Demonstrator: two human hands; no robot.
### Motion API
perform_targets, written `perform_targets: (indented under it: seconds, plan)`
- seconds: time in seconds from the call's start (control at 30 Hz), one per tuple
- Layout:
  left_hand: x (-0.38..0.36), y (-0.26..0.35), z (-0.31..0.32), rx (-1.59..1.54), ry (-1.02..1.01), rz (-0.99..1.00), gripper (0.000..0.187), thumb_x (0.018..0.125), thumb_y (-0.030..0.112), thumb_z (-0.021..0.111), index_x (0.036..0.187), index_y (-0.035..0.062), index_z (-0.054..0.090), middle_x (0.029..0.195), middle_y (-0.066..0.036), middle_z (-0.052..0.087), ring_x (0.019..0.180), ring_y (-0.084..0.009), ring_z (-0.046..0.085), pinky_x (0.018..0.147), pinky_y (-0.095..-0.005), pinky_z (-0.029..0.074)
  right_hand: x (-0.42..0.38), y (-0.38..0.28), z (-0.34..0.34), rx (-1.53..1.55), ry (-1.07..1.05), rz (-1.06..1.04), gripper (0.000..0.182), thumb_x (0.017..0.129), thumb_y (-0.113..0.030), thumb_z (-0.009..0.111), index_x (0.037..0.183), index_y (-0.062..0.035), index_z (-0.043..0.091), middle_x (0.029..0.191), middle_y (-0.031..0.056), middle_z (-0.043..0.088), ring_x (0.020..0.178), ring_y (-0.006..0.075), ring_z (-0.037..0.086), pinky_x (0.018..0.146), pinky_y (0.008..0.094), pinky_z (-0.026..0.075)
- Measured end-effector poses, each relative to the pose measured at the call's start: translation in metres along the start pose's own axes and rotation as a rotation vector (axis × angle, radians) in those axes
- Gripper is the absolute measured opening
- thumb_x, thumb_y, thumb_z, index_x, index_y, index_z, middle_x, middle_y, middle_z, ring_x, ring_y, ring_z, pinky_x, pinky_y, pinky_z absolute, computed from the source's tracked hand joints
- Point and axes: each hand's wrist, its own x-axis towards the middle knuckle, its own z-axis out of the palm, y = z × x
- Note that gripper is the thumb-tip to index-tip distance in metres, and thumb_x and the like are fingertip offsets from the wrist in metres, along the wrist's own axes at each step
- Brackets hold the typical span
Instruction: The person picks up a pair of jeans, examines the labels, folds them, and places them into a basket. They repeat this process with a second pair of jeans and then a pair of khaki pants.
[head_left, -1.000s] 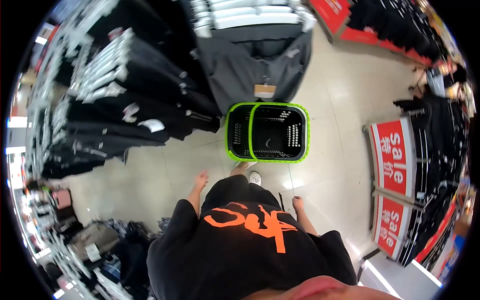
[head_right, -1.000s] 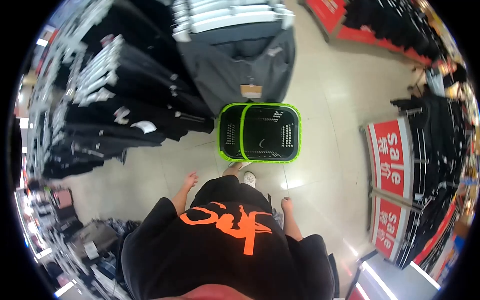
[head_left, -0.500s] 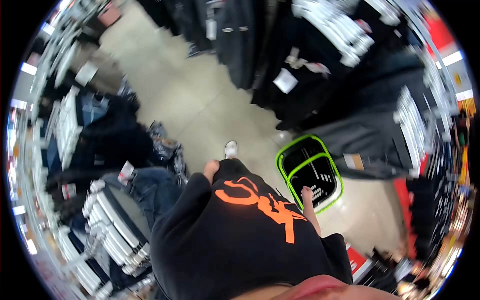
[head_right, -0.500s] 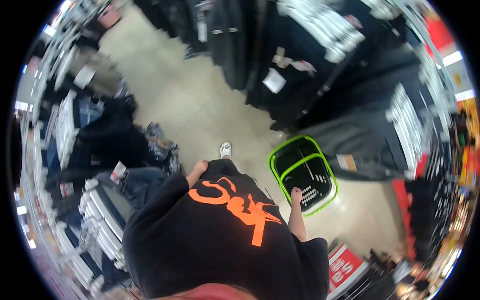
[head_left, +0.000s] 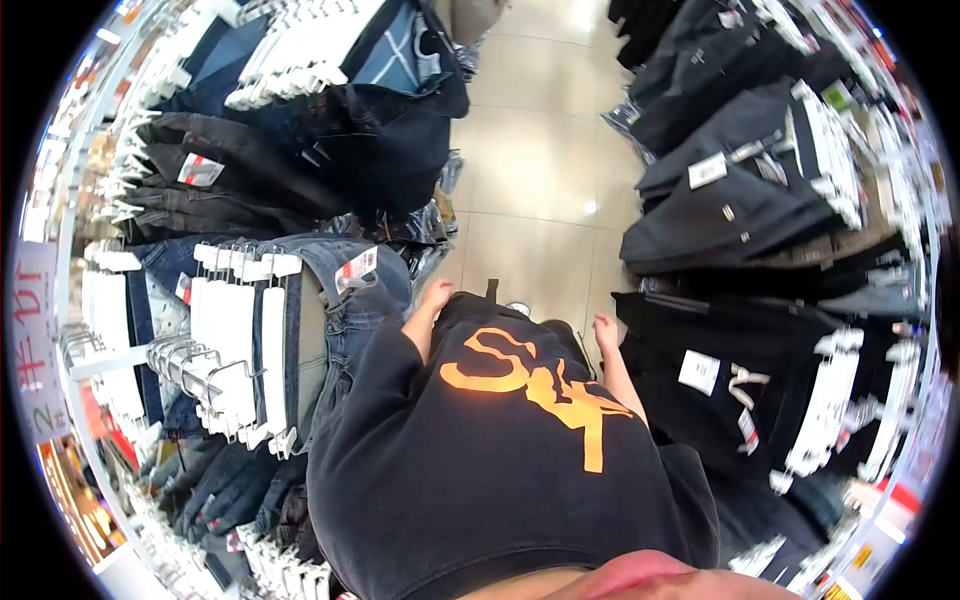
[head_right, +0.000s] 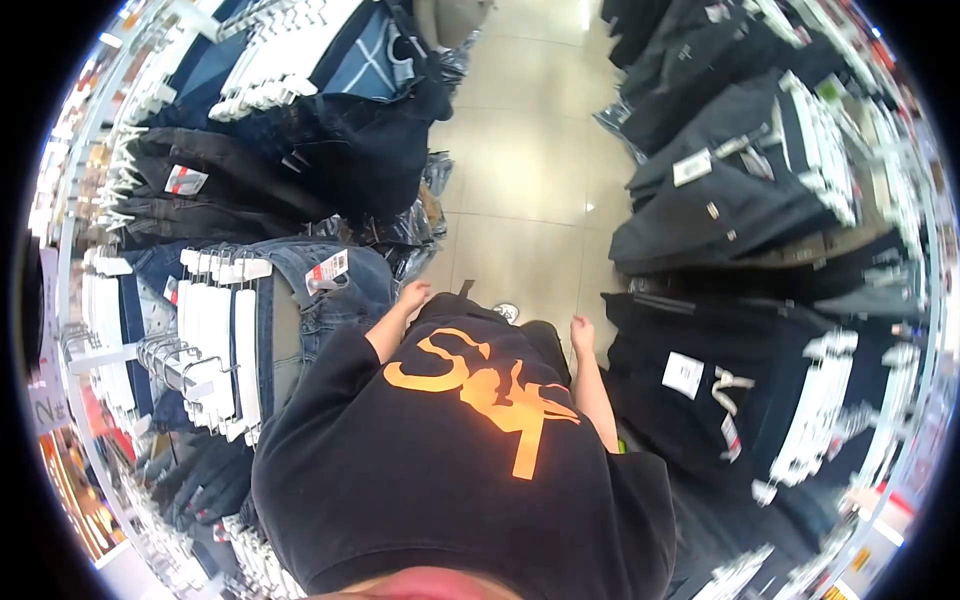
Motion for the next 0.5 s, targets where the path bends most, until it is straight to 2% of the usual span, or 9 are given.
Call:
perform_targets:
  seconds: [0.07, 0.13, 0.2, 0.27, 0.33, 0.4, 0.47, 0.5]
  plan:
    - [0.009, -0.056, -0.001, -0.014, -0.026, -0.164, 0.033, 0.080, 0.026, 0.048, 0.107, 0.0123, 0.061, 0.103, -0.012, 0.062, 0.098, -0.0272, 0.058, 0.084, -0.0373, 0.044, 0.032, -0.061, -0.001, -0.043, -0.009, -0.116, 0.033, 0.079, -0.015, 0.048, 0.109, -0.0028, 0.057, 0.075, 0.0056, 0.062, 0.068, 0.0126, 0.056, 0.065, 0.0262, 0.044]
    - [-0.004, -0.075, 0.004, 0.073, 0.002, -0.346, 0.035, 0.082, 0.031, 0.046, 0.107, 0.0123, 0.060, 0.104, -0.014, 0.061, 0.099, -0.0283, 0.058, 0.084, -0.0380, 0.044, 0.072, -0.092, 0.002, -0.121, -0.075, -0.224, 0.034, 0.079, -0.016, 0.049, 0.109, -0.0041, 0.058, 0.071, 0.0040, 0.061, 0.066, 0.0118, 0.055, 0.064, 0.0270, 0.044]
    - [-0.016, -0.104, 0.029, 0.028, 0.061, -0.480, 0.036, 0.082, 0.034, 0.044, 0.103, 0.0112, 0.062, 0.107, -0.017, 0.059, 0.097, -0.0295, 0.058, 0.083, -0.0397, 0.045, 0.100, -0.113, 0.003, -0.188, -0.106, -0.230, 0.034, 0.078, -0.018, 0.049, 0.109, -0.0054, 0.059, 0.069, 0.0038, 0.059, 0.066, 0.0120, 0.054, 0.064, 0.0274, 0.044]
    - [-0.041, -0.077, 0.033, -0.053, -0.038, -0.607, 0.033, 0.080, 0.030, 0.047, 0.101, 0.0098, 0.063, 0.108, -0.018, 0.058, 0.096, -0.0311, 0.058, 0.082, -0.0415, 0.045, 0.124, -0.128, 0.004, -0.202, -0.121, -0.209, 0.034, 0.077, -0.020, 0.051, 0.108, -0.0078, 0.060, 0.068, 0.0048, 0.058, 0.066, 0.0130, 0.055, 0.066, 0.0281, 0.045]
    - [-0.057, -0.052, 0.051, -0.090, -0.125, -0.675, 0.032, 0.080, 0.029, 0.048, 0.101, 0.0096, 0.063, 0.108, -0.018, 0.058, 0.096, -0.0312, 0.058, 0.082, -0.0416, 0.045, 0.152, -0.125, -0.003, -0.247, -0.142, -0.153, 0.035, 0.076, -0.021, 0.052, 0.107, -0.0086, 0.061, 0.074, 0.0083, 0.063, 0.073, 0.0171, 0.059, 0.071, 0.0297, 0.046]
    - [-0.061, -0.025, 0.070, -0.070, -0.211, -0.699, 0.032, 0.080, 0.029, 0.049, 0.101, 0.0094, 0.063, 0.108, -0.018, 0.058, 0.096, -0.0314, 0.058, 0.082, -0.0417, 0.045, 0.189, -0.107, -0.014, -0.424, -0.124, -0.189, 0.034, 0.075, -0.022, 0.053, 0.105, -0.0094, 0.062, 0.086, 0.0119, 0.065, 0.083, 0.0215, 0.062, 0.077, 0.0313, 0.046]
    - [-0.051, 0.004, 0.084, 0.000, -0.301, -0.689, 0.032, 0.079, 0.028, 0.049, 0.102, 0.0092, 0.063, 0.107, -0.018, 0.058, 0.096, -0.0316, 0.058, 0.081, -0.0418, 0.045, 0.215, -0.105, -0.043, -0.465, -0.189, -0.112, 0.032, 0.074, -0.023, 0.054, 0.101, -0.0098, 0.064, 0.093, 0.0140, 0.065, 0.090, 0.0244, 0.061, 0.082, 0.0317, 0.045]
    - [-0.044, 0.022, 0.087, 0.041, -0.345, -0.675, 0.032, 0.079, 0.028, 0.050, 0.102, 0.0091, 0.063, 0.107, -0.018, 0.058, 0.096, -0.0317, 0.058, 0.081, -0.0419, 0.045, 0.229, -0.106, -0.061, -0.469, -0.189, -0.122, 0.029, 0.075, -0.022, 0.054, 0.098, -0.0087, 0.066, 0.091, 0.0142, 0.065, 0.088, 0.0242, 0.062, 0.081, 0.0313, 0.045]
